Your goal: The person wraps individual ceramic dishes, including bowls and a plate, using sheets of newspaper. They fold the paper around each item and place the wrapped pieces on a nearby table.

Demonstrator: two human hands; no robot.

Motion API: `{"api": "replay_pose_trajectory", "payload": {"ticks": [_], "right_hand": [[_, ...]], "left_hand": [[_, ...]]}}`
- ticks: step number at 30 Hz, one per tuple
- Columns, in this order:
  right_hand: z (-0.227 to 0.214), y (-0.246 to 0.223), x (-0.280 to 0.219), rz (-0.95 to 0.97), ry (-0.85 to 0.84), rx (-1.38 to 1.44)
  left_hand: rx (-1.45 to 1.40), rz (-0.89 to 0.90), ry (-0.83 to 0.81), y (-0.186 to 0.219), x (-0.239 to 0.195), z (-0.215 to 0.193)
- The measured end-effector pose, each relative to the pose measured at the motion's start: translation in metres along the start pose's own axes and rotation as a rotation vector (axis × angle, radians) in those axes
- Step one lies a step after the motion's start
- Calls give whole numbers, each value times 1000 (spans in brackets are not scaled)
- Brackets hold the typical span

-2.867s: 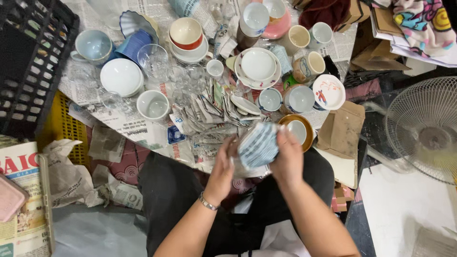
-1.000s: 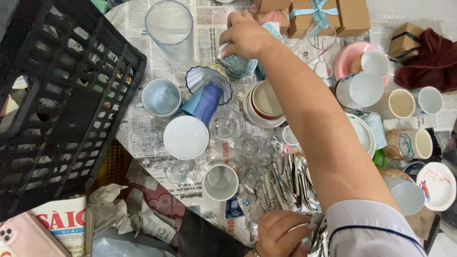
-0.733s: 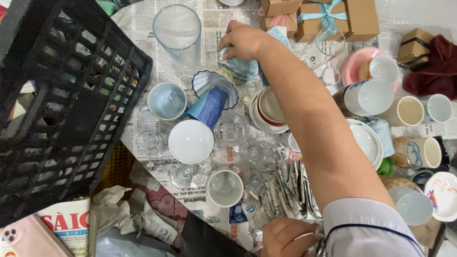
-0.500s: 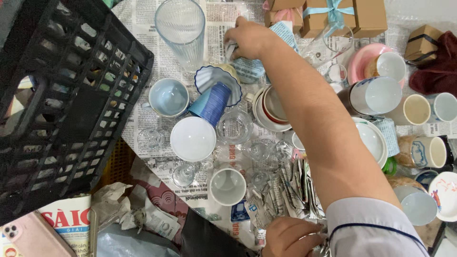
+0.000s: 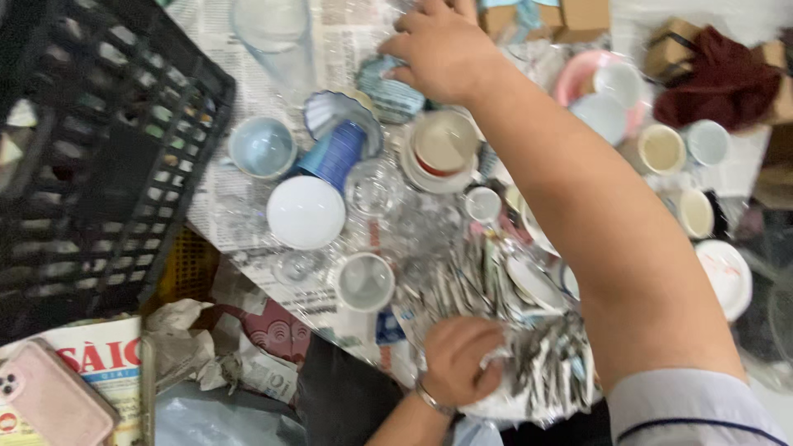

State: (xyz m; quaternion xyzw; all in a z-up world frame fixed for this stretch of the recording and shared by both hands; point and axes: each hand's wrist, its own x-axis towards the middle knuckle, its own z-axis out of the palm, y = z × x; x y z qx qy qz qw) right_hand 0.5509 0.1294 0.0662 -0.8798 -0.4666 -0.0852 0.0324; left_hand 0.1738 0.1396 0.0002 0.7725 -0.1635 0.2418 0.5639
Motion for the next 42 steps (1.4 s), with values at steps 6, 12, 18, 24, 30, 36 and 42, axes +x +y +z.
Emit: {"api": "replay_pose_trajectory", "payload": {"ticks": [6,12,18,24,30,36,42], "right_hand": [[-118,-72,-178,75,261,123],[-140,-161,-372,446,407,312],[-74,-184,-442,704,609,399],[-59,-169,-444,675,444,476],[-47,-158,-426,627,304,430],[-23,-151,-411,644,219,340],[-16,-157,-415,700,244,343]], "left_hand": [[45,-22,77,3,-4,2],[229,-56,119,20,-5,-12],[590,-82,-159,49,0,-3],[681,-46,-291,53,-2,27],[807,4,-413,39,8,45],[862,-71,-459,27,16,41],[829,-63,-399,26,15,38]]}}
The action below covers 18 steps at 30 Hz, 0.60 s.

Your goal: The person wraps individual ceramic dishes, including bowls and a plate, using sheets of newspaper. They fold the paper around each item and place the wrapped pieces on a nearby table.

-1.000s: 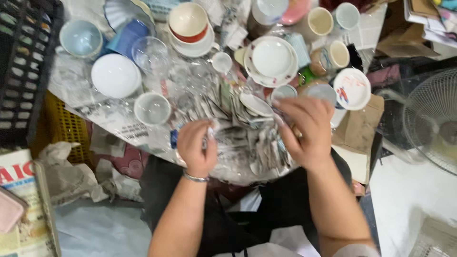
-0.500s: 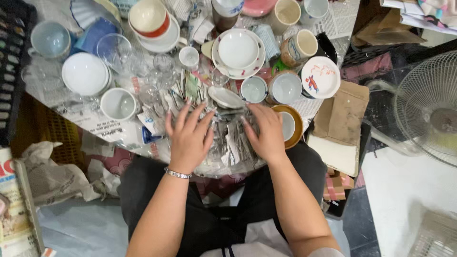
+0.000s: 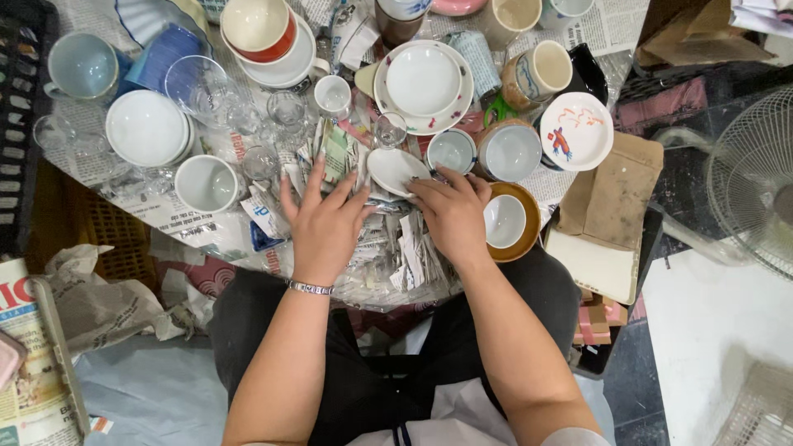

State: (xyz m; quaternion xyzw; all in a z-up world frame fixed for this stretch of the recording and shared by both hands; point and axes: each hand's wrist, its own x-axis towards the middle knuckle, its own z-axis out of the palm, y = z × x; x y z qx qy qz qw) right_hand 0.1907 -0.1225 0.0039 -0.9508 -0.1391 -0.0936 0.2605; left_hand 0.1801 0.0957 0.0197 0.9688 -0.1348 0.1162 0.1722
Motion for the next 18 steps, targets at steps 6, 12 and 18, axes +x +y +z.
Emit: {"api": "replay_pose_trajectory", "payload": {"ticks": [6,12,18], "right_hand": [[-1,-1,0,89,25,102],[0,3,-2,145,99,134],[1,6,-6,193,178,286]], "left_hand": [[-52,-18,11,-1,-2,-3],[11,-87,81,4,3,6],[84,-141,-19,17,3,14]]}}
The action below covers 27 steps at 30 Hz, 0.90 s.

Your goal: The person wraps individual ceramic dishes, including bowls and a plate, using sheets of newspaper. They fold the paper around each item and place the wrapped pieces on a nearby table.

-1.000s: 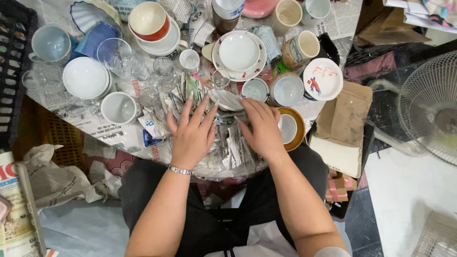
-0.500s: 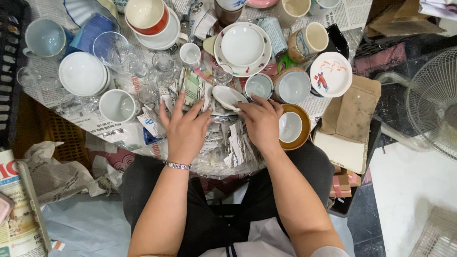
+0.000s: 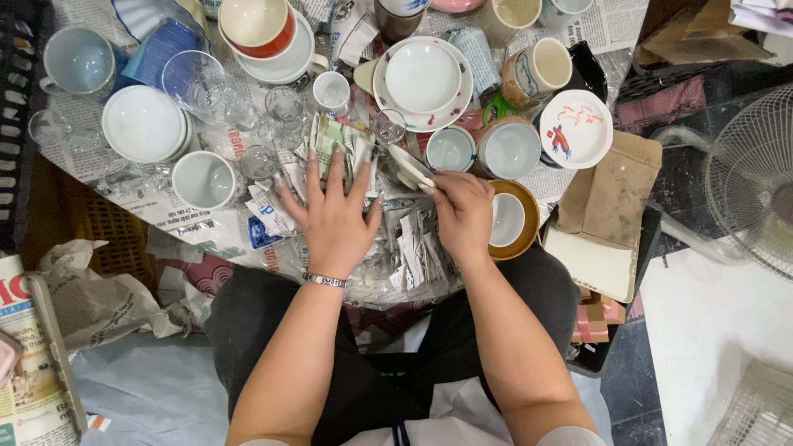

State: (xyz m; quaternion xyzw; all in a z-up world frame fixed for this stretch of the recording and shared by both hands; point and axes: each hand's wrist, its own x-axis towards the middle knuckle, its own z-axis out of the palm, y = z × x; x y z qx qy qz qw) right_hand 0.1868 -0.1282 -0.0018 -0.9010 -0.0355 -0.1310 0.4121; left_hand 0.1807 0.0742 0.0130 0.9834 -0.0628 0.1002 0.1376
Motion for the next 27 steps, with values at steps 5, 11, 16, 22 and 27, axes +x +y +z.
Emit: {"api": "replay_pose_trajectory", "payload": {"ticks": [5,11,16,22,27], "right_hand": [[0,4,-3,7,81,155],[1,8,-8,45,104,299],[5,17,-13,137,104,419],[4,20,-15,167,116,521],[3,17,-17,182,119,503]], "left_hand": [[-72,54,-52,-2,-3,4],[-35,84,-49,4,-6,16],[-64,30,-9,8,-7,23],[63,106,-64,13,-8,29],[-29,88,-110,11,-8,34]]}}
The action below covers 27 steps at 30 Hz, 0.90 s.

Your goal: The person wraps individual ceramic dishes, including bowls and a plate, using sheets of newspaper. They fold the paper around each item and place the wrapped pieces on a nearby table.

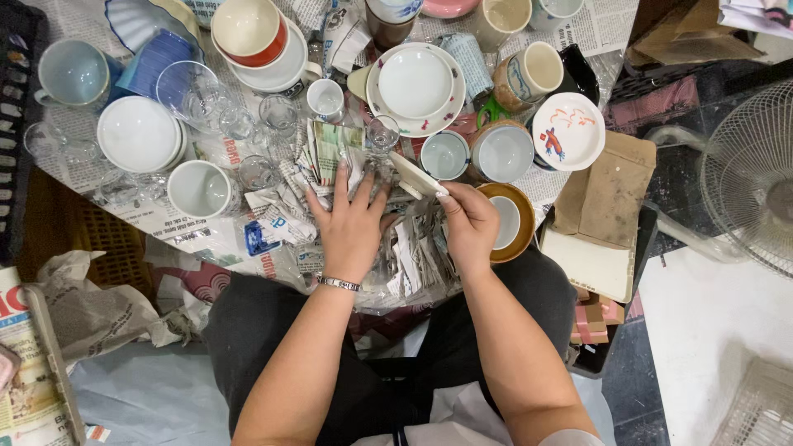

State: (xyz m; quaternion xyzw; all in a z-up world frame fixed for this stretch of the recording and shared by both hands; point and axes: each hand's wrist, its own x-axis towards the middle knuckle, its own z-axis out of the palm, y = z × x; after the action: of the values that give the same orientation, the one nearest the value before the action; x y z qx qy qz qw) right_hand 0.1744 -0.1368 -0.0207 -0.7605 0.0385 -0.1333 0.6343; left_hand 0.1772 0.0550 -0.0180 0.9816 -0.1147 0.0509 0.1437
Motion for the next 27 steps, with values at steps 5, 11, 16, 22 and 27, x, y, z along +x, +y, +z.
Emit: {"api": "replay_pose_trajectory", "payload": {"ticks": [5,11,16,22,27], "right_hand": [[0,-2,1,9,12,9],[0,3,-1,54,37,46],[-2,2,1,52,13,39],[-4,3,-4,41,19,48],[-10,12,-3,120,76,96]], "left_hand": [[-16,-28,43,1,1,-3],[-76,-70,86,5,-2,7],[79,-63,140,11,-4,16],[-120,-92,159,10,-2,4],[-328,-81,265,6,0,-9]]}}
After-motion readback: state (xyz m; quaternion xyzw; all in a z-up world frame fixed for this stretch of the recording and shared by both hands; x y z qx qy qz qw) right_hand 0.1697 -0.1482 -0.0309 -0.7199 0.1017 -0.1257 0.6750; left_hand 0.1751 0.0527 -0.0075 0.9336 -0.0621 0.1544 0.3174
